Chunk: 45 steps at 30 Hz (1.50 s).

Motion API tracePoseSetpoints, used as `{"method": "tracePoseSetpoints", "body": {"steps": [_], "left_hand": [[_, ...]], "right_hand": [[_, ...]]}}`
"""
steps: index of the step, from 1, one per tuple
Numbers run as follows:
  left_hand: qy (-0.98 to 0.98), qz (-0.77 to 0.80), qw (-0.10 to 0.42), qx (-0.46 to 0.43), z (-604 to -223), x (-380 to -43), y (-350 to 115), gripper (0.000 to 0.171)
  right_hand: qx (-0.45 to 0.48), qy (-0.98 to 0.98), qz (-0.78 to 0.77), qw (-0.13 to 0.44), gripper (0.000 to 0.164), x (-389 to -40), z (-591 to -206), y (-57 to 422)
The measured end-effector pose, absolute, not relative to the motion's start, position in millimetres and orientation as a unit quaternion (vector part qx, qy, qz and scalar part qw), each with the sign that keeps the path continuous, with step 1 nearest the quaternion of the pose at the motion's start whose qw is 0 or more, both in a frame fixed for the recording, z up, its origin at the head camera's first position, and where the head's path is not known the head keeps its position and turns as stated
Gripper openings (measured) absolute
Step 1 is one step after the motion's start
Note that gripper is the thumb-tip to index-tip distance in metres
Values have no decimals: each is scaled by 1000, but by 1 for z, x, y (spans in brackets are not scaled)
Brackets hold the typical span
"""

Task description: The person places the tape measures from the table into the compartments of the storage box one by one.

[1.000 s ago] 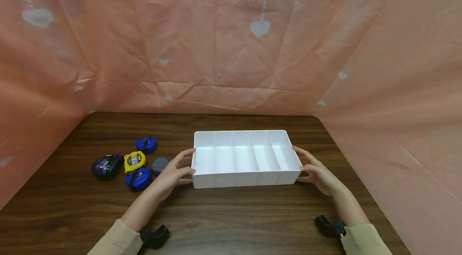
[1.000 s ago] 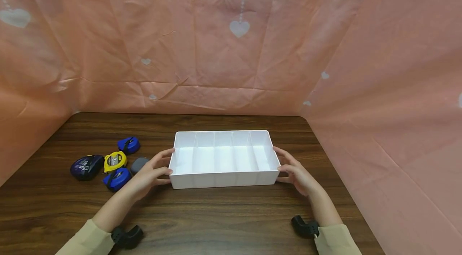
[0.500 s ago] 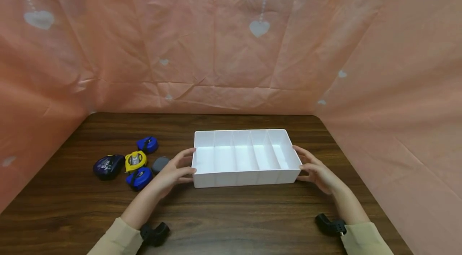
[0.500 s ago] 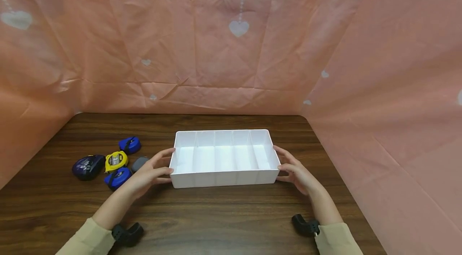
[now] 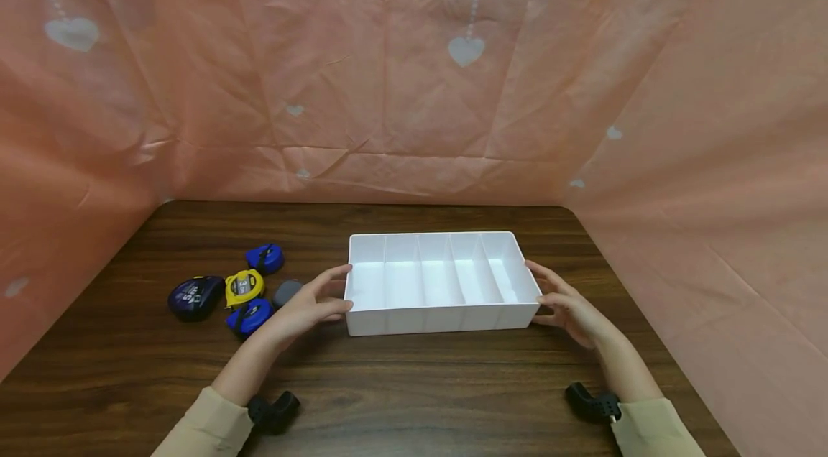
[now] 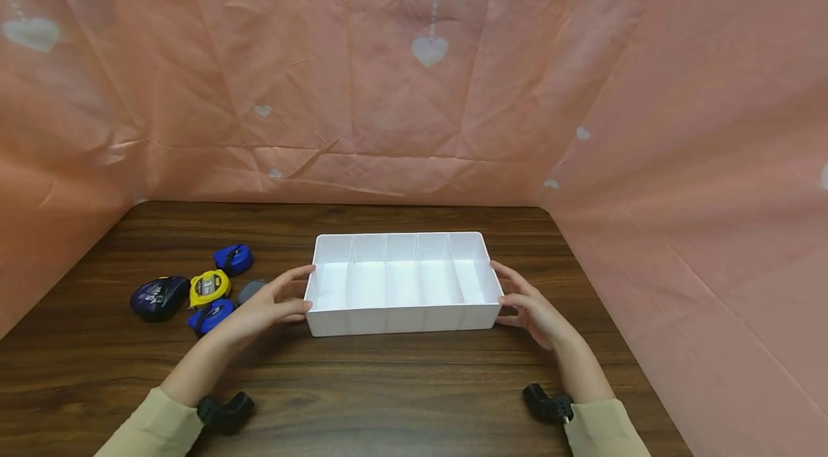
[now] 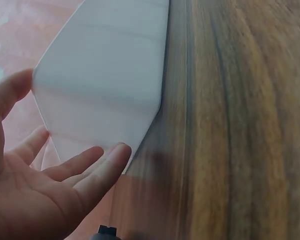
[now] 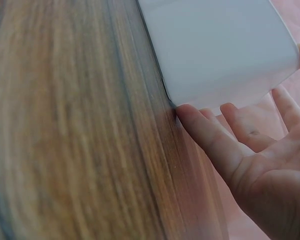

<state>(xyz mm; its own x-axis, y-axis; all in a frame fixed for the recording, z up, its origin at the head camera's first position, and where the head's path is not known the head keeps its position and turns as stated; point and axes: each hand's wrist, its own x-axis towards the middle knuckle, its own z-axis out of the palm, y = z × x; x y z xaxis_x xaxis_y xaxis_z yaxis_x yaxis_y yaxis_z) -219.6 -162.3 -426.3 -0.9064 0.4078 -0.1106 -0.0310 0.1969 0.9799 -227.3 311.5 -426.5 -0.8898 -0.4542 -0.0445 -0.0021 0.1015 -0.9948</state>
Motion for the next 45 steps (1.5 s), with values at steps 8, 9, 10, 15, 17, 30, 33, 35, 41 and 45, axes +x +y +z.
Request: {"method": "tracePoseSetpoints", "body": {"steps": [8,9,10,15,17,30,33,35,41,45], "left_hand": [[801,562,141,152,-423,-219,-167,67],[805,555,136,158,-423,-219,-168,67],[809,549,131,163,-422,-219,-169,66],[820,533,116,173,-417,-218,-173,61],[825,527,110,173,-415,-218,-174,58],[886,429,23,173,-401,-213,-182,50],[892,413,8,185,-398,-211,-183,50],[894,404,-4,192,-396,-211,-184,49],[900,383,-49,201,-391,-211,-188,49],[906,369,-66,197,-389,-210,-194,49]], "right_hand": [[-154,720,-653,179,64,-228,-426,311],[-154,719,-653,180,64,-228,-426,311],[-154,719,-653,179,64,-227,-426,311],[-152,720,-653,180,64,-227,-425,311],[-151,720,-653,180,64,-227,-425,310],[-150,723,-651,176,64,-226,-425,311],[-150,722,-651,178,64,-227,-426,312],[-147,722,-652,178,64,-227,-427,313],[-145,721,-653,181,64,-228,-428,314],[-143,720,-654,183,64,-228,-428,314]]}}
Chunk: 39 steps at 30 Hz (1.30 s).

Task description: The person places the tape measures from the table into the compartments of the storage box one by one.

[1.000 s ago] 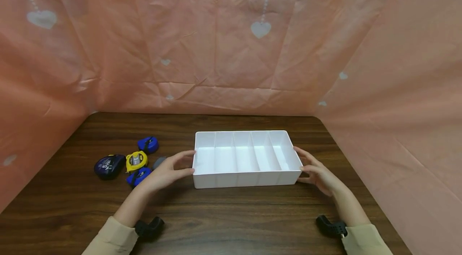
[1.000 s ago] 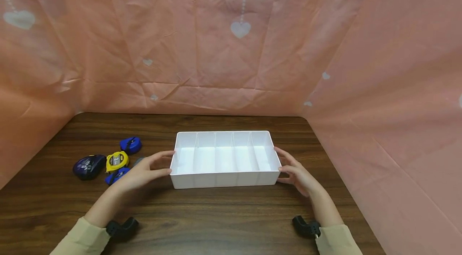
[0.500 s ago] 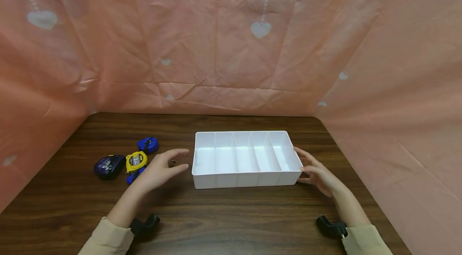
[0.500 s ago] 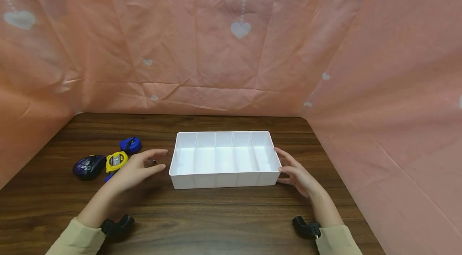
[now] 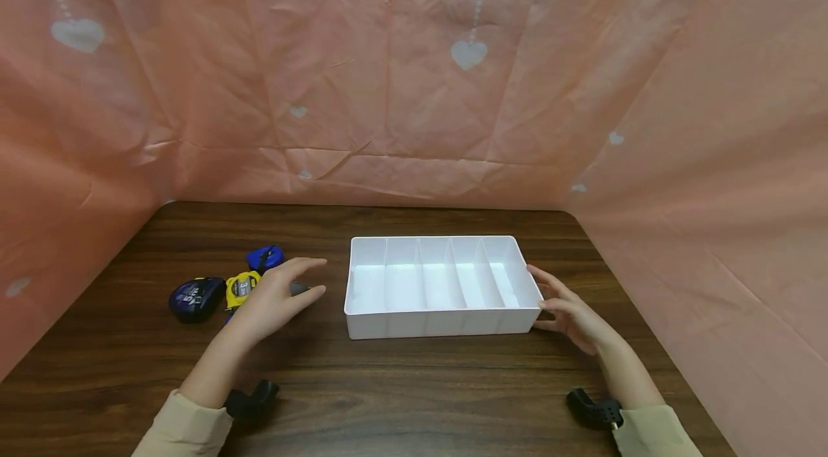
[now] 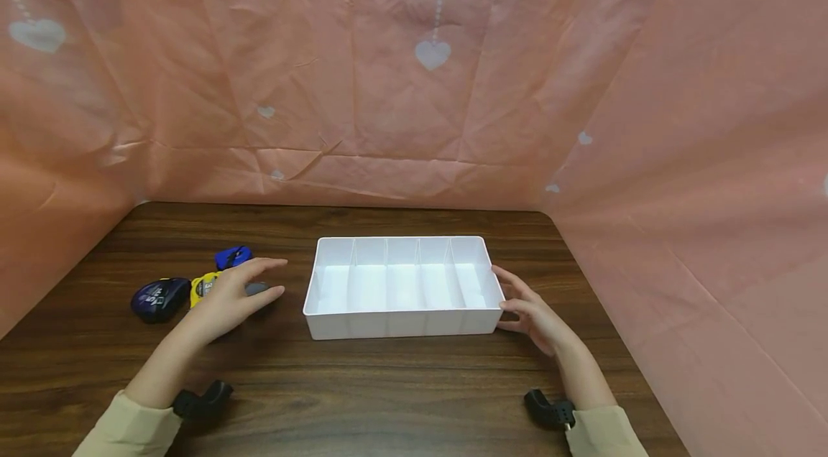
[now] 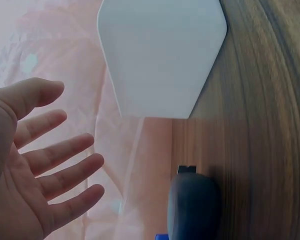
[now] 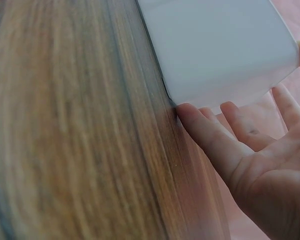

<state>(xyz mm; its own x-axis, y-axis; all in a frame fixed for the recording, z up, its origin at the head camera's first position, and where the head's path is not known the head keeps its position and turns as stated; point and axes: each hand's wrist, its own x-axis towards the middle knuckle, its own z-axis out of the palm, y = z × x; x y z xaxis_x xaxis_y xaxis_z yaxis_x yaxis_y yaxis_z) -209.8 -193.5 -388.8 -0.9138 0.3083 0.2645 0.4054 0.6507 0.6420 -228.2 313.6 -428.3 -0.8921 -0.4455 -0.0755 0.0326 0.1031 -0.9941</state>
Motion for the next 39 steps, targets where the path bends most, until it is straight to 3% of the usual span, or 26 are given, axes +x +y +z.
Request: {"method": "tracePoseSetpoints", "body": {"steps": [10,25,39], "left_hand": [[-912,-339,126,-193,-384,-210,-214,50],[-924,-298,169,-172,-387,-202,-242,49],[-938,-267,160,-154,-387,-195,-271,52]], "right_hand": [[-142,719,-656,181,64,-228,-427,313],[-137,721,-654,181,65,-228,-426,317],[-138,721,-655,180,64,-226,-425,317]]}}
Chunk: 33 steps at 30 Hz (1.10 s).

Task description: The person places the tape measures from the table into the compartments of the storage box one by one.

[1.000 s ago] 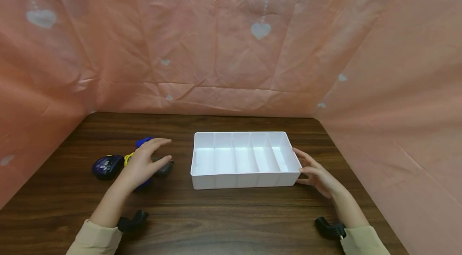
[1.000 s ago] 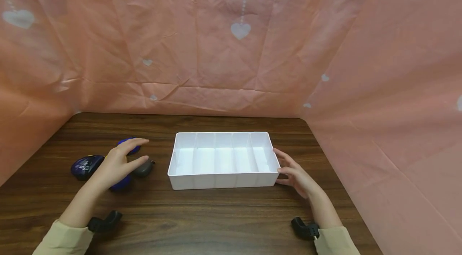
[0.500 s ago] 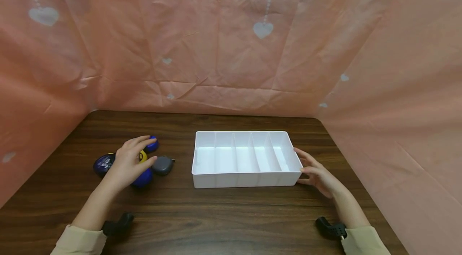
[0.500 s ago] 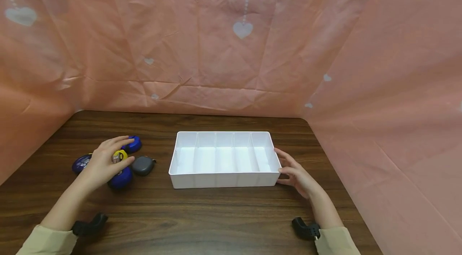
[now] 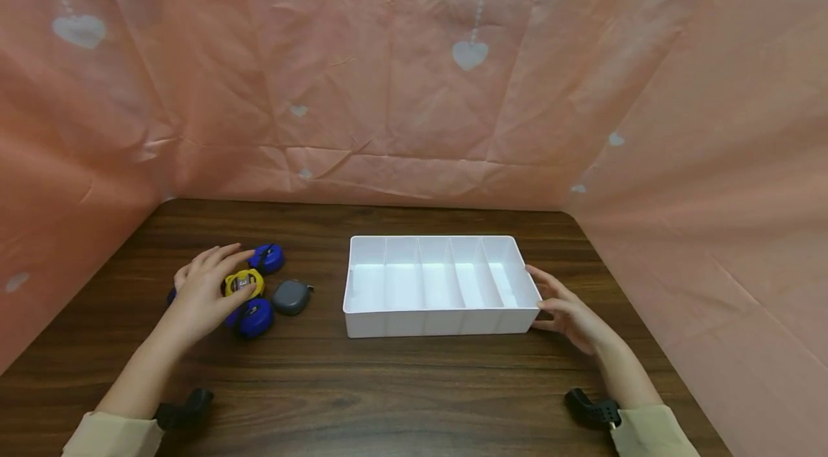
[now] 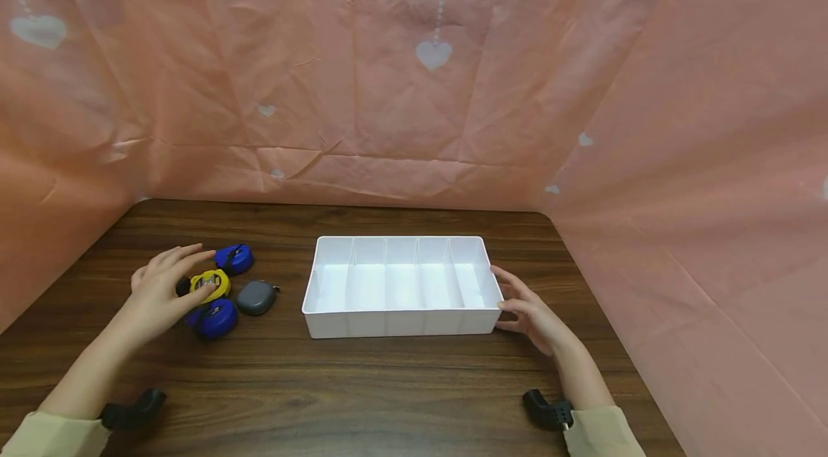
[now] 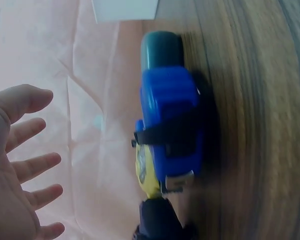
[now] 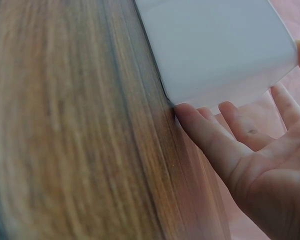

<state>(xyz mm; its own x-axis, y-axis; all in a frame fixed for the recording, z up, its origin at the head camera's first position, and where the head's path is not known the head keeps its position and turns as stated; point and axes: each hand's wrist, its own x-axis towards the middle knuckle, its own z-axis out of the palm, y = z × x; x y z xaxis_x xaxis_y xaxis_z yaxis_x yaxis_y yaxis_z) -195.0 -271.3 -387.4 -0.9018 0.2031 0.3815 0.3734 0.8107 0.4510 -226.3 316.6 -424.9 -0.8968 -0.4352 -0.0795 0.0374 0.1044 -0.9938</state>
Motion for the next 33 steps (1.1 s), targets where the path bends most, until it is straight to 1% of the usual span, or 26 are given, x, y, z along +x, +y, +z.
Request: {"method": "tracePoseSetpoints", "body": {"steps": [14,25,33], "left_hand": [[-945,-260,165,-106,-397,-193,-298,58],[-952,-260,142,-74,-407,-195,-320,70],[-952,-273,130,-56,-413,-198,-331,76]], "right_hand": [[-134,725,-652,179,64,-226,-426,315],[-159,716,-657,175,64,-226,-427,317],[-155,714,-659,179,63,-226,-426,318]]}}
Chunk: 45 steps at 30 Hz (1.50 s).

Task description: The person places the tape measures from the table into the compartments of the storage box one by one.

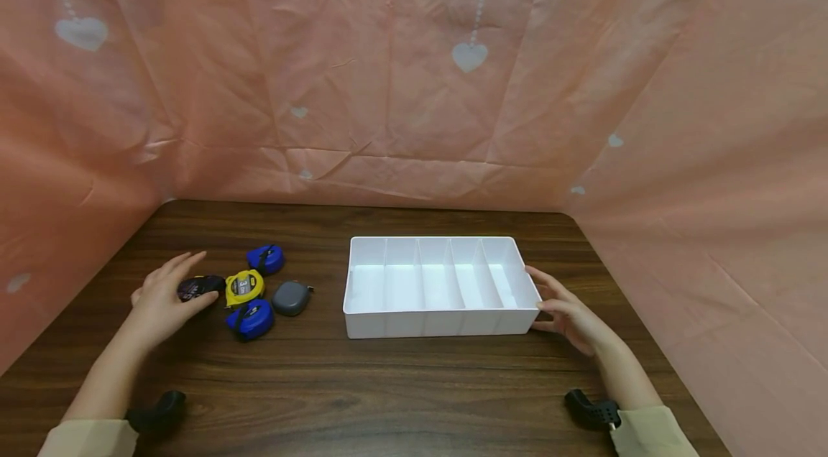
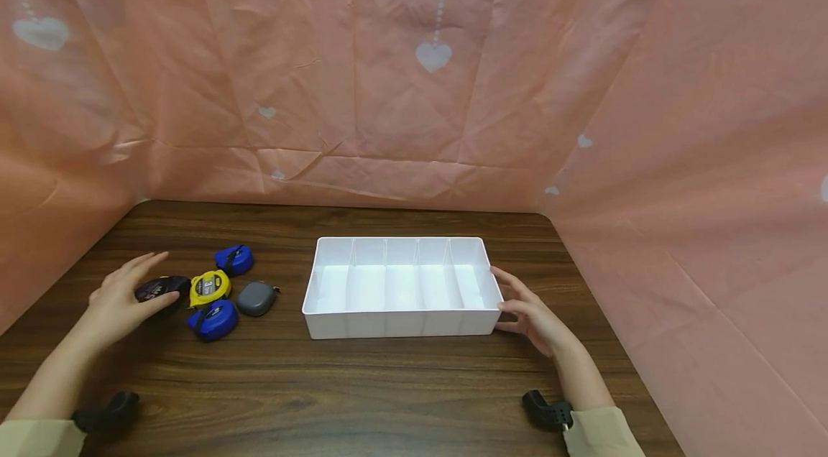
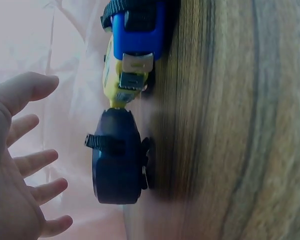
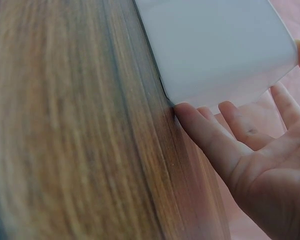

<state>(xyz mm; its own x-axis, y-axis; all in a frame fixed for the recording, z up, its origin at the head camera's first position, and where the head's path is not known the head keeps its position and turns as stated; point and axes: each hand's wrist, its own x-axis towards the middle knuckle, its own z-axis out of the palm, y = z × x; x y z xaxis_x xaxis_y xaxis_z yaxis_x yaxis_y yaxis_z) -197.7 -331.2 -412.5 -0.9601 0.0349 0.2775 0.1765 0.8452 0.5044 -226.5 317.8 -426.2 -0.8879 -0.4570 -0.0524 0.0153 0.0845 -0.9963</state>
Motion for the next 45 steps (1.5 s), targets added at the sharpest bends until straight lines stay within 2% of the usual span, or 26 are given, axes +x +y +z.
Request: {"method": "tracePoseSetpoints", "body": {"steps": [5,16,29,37,45], "left_hand": [[-951,-280,122,-53,-417,-200,-339,81],[-952,-297,66,-31,-424,-204,-352,90],[-948,-315,30,-35,-433,-212,-360,95],[-947,-320,-7,-31,-436,-212,-363,104],[-943,-331,-13,-29,-439,-210,-366,103]], "right_hand": [[-157,716,-657,177,63,-226,-425,317],[-161,715,-656,179,63,-226,-425,316],[-160,715,-656,180,63,-227,-425,317],[-148,716,-658,182,65,-228,-425,317],[-151,716,-657,183,64,-228,-426,318]]}}
